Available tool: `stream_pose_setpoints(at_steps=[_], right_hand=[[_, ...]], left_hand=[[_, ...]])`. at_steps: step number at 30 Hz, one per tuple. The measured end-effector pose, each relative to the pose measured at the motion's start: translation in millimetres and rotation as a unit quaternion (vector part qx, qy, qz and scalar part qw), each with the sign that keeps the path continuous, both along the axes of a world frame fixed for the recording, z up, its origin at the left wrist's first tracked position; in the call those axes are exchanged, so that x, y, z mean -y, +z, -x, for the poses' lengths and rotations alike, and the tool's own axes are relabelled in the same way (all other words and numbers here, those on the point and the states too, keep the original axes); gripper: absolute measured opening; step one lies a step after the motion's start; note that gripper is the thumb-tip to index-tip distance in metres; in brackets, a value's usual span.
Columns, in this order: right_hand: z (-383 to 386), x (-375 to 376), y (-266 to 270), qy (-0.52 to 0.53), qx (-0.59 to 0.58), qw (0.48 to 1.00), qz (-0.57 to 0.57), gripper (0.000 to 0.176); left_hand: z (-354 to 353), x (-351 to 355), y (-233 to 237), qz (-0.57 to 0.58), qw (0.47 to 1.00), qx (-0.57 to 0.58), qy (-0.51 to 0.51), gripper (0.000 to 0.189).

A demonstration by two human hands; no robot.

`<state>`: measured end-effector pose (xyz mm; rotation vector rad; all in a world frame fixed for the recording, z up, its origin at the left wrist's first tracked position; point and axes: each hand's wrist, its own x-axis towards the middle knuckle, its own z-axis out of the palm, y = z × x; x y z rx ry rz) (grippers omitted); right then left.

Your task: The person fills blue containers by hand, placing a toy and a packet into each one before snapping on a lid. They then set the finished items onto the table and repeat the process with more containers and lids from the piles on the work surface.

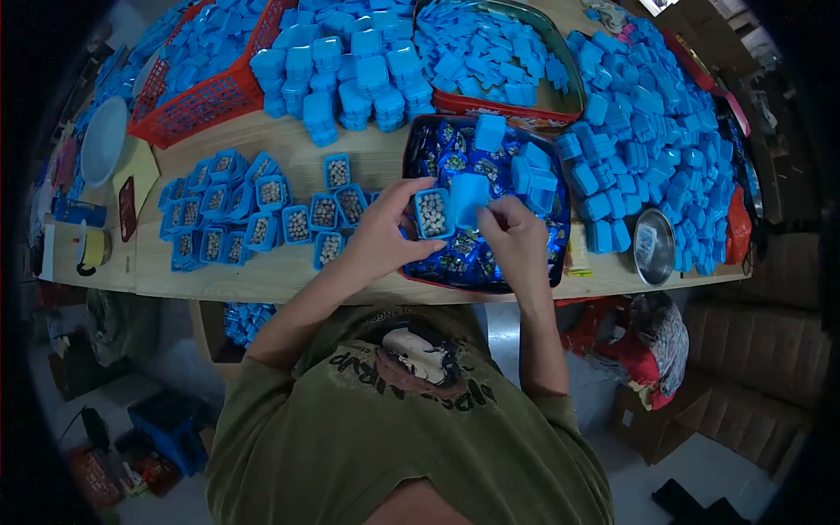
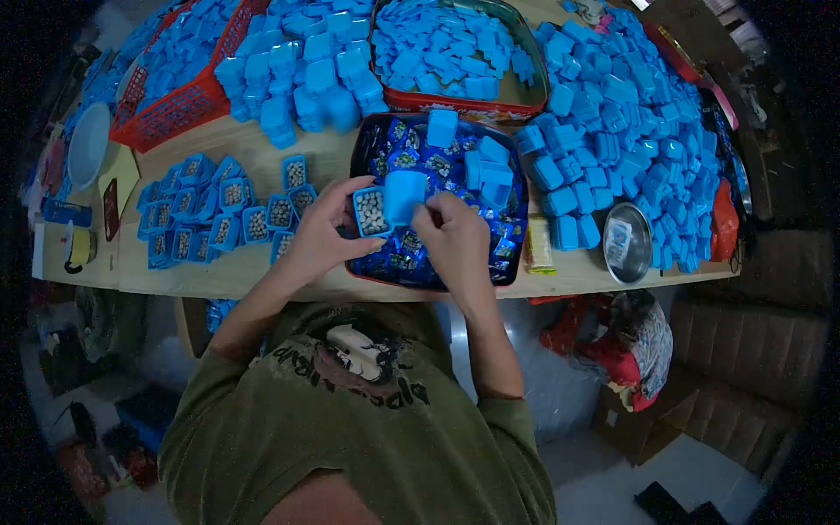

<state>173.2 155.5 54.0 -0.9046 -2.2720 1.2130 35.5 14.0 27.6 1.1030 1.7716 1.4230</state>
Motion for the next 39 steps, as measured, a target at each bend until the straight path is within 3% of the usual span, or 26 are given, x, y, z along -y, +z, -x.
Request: stream_pose_setpoints(at_steps=[6, 25, 28, 31, 33, 34, 36, 37, 39], right_hand=[[9, 15, 4, 0.067, 0.016, 0.992, -0.105, 0.013], [7, 14, 0, 0.116, 0.046, 0.983, -0.135, 0.015], [10, 18, 1, 0.08, 0.04, 0.989, -0.119, 0.016], [9, 17, 1, 0.09, 0.044, 0.993, -0.07, 0.015], [6, 5, -8, 0.139, 0.039, 0.978, 0.148, 0.014], [4, 0, -13, 0.137, 0.04, 0.979, 0.148, 0.014], [0, -12, -20, 0.053, -0.061, 0.99, -0.119, 0.016], [-6, -21, -21, 0.04, 0.05, 0.986, -0.151, 0.026], [-10, -27, -32, 0.046, 0.079, 0.975, -0.203, 0.03]], left_hand=[[0, -1, 5, -0.002, 0.999, -0.044, -0.006, 0.075], [0, 2, 2, -0.014, 0.991, -0.132, -0.023, 0.075], [-3, 1, 8, 0.023, 0.997, -0.075, -0.004, 0.074], [-2, 0, 4, -0.051, 0.986, -0.158, 0.01, 0.072], [3, 3, 6, -0.019, 0.992, -0.124, 0.017, 0.069], [5, 4, 4, -0.02, 0.992, -0.123, 0.016, 0.069], [11, 6, -2, -0.012, 0.993, -0.104, 0.056, 0.067], [14, 8, -4, -0.013, 0.993, -0.104, 0.057, 0.067], [17, 10, -6, -0.004, 0.994, -0.091, 0.057, 0.065]])
